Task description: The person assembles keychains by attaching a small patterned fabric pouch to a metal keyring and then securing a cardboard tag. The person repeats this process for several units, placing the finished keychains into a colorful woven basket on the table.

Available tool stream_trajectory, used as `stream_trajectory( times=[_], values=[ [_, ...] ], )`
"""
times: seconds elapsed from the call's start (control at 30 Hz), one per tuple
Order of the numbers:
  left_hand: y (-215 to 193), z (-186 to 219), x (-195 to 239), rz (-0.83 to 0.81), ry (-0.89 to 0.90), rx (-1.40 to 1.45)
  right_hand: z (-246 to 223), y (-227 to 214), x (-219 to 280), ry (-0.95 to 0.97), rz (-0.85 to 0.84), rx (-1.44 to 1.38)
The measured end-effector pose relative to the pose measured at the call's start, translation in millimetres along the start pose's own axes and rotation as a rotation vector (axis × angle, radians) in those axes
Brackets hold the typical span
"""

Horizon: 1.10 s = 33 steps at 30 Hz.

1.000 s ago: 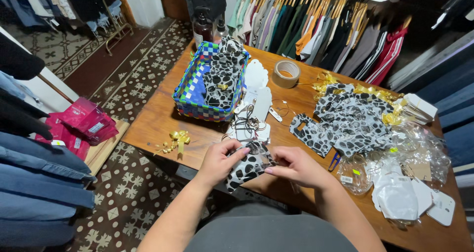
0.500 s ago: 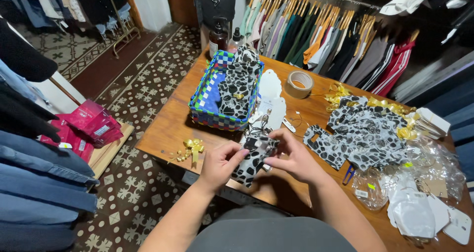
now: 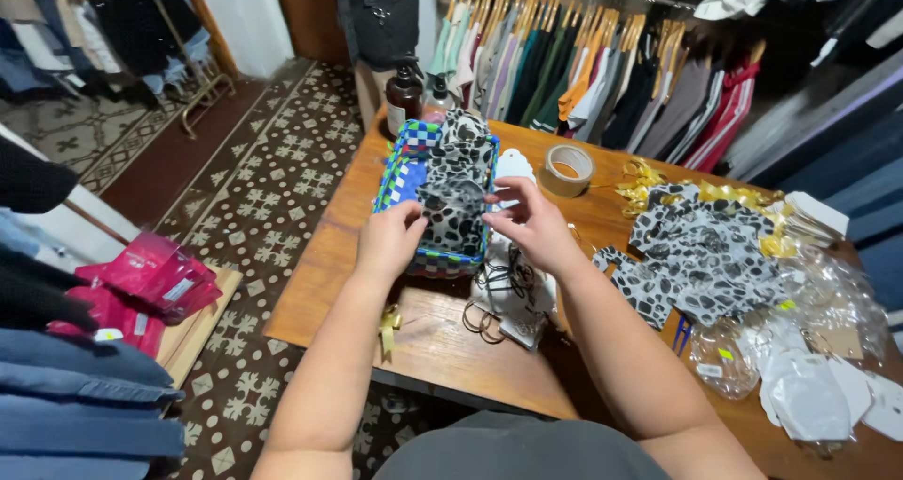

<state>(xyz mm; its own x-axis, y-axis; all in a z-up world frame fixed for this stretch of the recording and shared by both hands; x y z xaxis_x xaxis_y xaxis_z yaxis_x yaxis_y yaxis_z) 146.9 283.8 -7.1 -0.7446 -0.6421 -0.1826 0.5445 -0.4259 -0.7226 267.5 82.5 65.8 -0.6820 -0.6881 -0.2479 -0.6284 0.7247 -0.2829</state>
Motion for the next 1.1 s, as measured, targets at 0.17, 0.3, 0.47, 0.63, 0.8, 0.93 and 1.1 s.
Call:
stream_trajectory(
  times=[0.17,0.3,0.47,0.63,0.8,0.93,1.1],
  values=[
    [18,8,4,-0.178,-0.002,-0.214,64,-98,53,0.133,0.234,-0.049],
    [32,5,-7,-0.266,-0.011,-0.352,122,-191,100,0.187,0.465,0.017],
    [14,30,16,-0.093,0.098,-0.277,136,-221,140,0.379,0.404,0.533],
    [-23,91,58,0.292,0.375,-0.048,157,-183,132,0.318,0.165,0.994],
    [-23,135,97,0.286,0.534,0.215,163,-186,130,0.248,0.219,0.979],
    [7,154,121,0.229,0.573,0.298,120,-185,149,0.270,0.236,0.306],
    [58,198,142,-0.353,0.446,0.625,60,-126,168,0.206,-0.282,-0.095]
  ],
)
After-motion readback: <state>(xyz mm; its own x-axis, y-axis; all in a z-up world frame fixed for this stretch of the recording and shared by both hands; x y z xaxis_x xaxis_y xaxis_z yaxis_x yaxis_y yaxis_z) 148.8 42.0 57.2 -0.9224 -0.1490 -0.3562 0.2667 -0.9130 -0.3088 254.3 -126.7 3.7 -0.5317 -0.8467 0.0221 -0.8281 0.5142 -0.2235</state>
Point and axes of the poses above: each hand's wrist, its own x-axis away from the middle knuckle, its own y-axis out of the palm, z = x × y, the point moved 10 cm from there along -x, towards the middle knuckle, and after that the axes turned 4 degrees about z, right-handed, at the moved point
